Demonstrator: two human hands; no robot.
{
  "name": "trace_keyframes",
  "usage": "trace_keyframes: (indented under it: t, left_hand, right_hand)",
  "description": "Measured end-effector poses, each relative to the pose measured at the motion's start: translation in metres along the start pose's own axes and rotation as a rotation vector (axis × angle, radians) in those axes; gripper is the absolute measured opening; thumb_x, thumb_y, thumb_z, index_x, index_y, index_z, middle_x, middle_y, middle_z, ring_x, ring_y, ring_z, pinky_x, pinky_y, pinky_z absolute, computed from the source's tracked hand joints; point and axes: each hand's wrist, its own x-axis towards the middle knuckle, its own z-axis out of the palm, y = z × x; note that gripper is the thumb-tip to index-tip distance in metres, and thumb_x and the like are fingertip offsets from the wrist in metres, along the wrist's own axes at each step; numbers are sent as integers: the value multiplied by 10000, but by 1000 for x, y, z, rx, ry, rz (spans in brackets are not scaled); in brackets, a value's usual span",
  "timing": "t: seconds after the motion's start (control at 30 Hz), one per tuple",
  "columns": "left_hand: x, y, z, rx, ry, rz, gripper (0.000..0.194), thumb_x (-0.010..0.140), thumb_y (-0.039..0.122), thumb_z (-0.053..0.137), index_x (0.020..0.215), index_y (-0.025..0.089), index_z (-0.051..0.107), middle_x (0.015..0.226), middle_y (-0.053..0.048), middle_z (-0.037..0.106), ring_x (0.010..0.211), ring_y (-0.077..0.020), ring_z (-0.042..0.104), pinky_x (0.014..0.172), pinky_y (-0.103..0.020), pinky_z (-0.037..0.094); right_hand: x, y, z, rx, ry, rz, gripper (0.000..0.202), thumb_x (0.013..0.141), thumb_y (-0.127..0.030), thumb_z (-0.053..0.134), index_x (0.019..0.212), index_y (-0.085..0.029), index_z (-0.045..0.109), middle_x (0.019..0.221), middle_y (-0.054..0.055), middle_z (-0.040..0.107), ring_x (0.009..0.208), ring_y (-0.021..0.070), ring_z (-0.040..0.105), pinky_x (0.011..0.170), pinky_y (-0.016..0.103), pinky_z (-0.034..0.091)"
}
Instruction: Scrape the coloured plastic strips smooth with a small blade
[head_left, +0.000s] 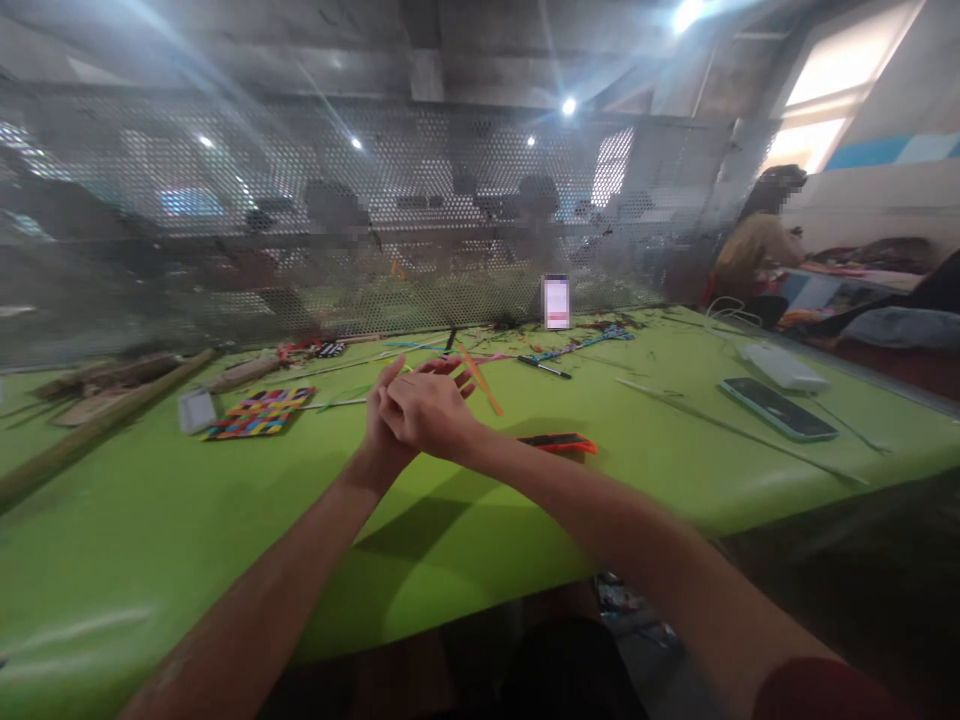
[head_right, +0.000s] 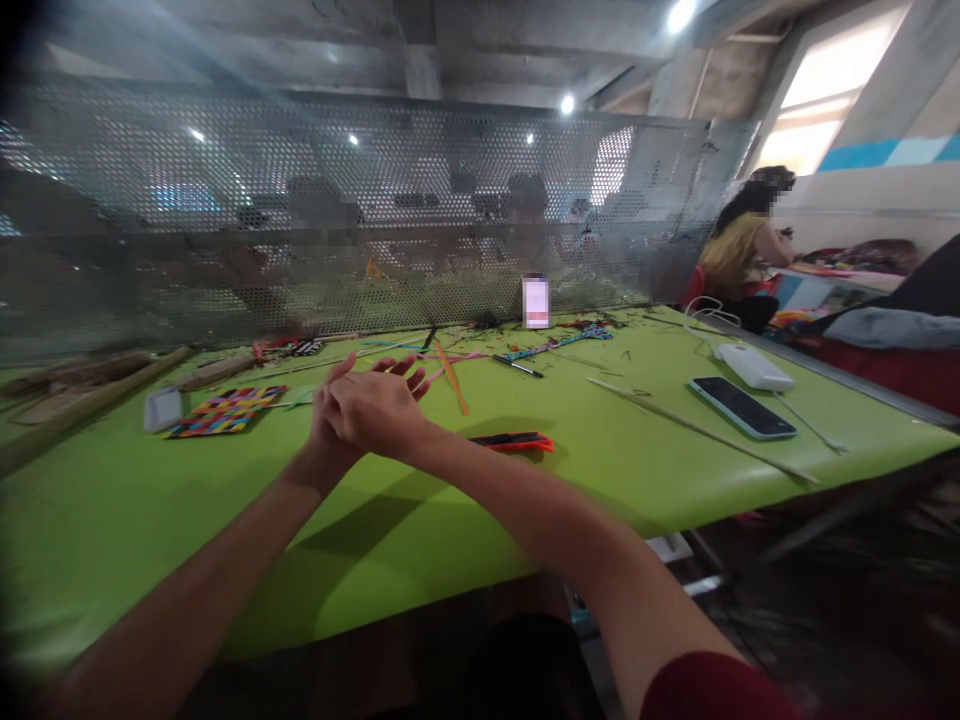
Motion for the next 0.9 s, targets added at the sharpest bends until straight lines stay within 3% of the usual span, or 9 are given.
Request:
trace_keyframes:
  t: [0.13, 0.3, 0.37, 0.47, 0.67, 0.9]
  left_hand:
    - [4, 0, -8, -21, 12, 30, 433, 949, 526, 477, 820, 181, 707, 1061, -134, 778, 1183, -326, 682, 1065, -548, 512]
    - [2, 5, -8, -29, -15, -8, 491, 1014, 451, 348, 919, 154, 727, 989, -114, 779, 1102, -261, 717, 1038, -406, 545]
    - [1, 8, -7, -41, -21, -10, 487, 1036, 402, 332, 906, 144, 724, 883, -82, 774, 928, -196, 752, 938, -300, 579]
    - [3, 9, -7, -55, 62, 25, 450, 1045, 319, 365, 790, 148, 693, 706, -26, 732, 652, -107, 713, 709, -177, 570]
    - [10, 1, -8, -67, 142, 46, 379, 1010, 318, 474, 740, 165, 691, 679, -7, 724, 627, -110, 694, 685, -187, 552]
    - [20, -11, -21, -51, 145, 7, 324, 994, 323, 485, 729, 209, 633, 664, 27, 681, 653, -125, 671, 731, -218, 553]
  right_hand:
    - [-5, 3, 14, 13, 177, -89, 354, 1029, -257, 424, 830, -153, 698, 809, 66, 675, 852, 176, 617, 839, 307, 481]
    - [-10, 13, 19, 28, 260, -105, 286, 1008, -269, 492, 826, -166, 687, 908, 62, 690, 950, 192, 605, 982, 357, 433]
    - [-11, 19, 18, 23, 294, -118, 240, 999, -265, 505, 888, -177, 698, 992, 60, 702, 1090, 210, 582, 1087, 390, 375]
    - [-13, 26, 17, 10, 317, -129, 225, 1007, -267, 490, 973, -185, 697, 1080, 65, 704, 1237, 228, 507, 1161, 439, 298]
    - [-16, 33, 20, -31, 294, -24, 240, 1031, -261, 459, 977, -167, 673, 1136, 97, 684, 1212, 251, 479, 1105, 460, 302]
    - [-13, 32, 33, -64, 233, -56, 313, 1053, -255, 398, 887, -153, 644, 913, 101, 628, 979, 224, 504, 909, 406, 370]
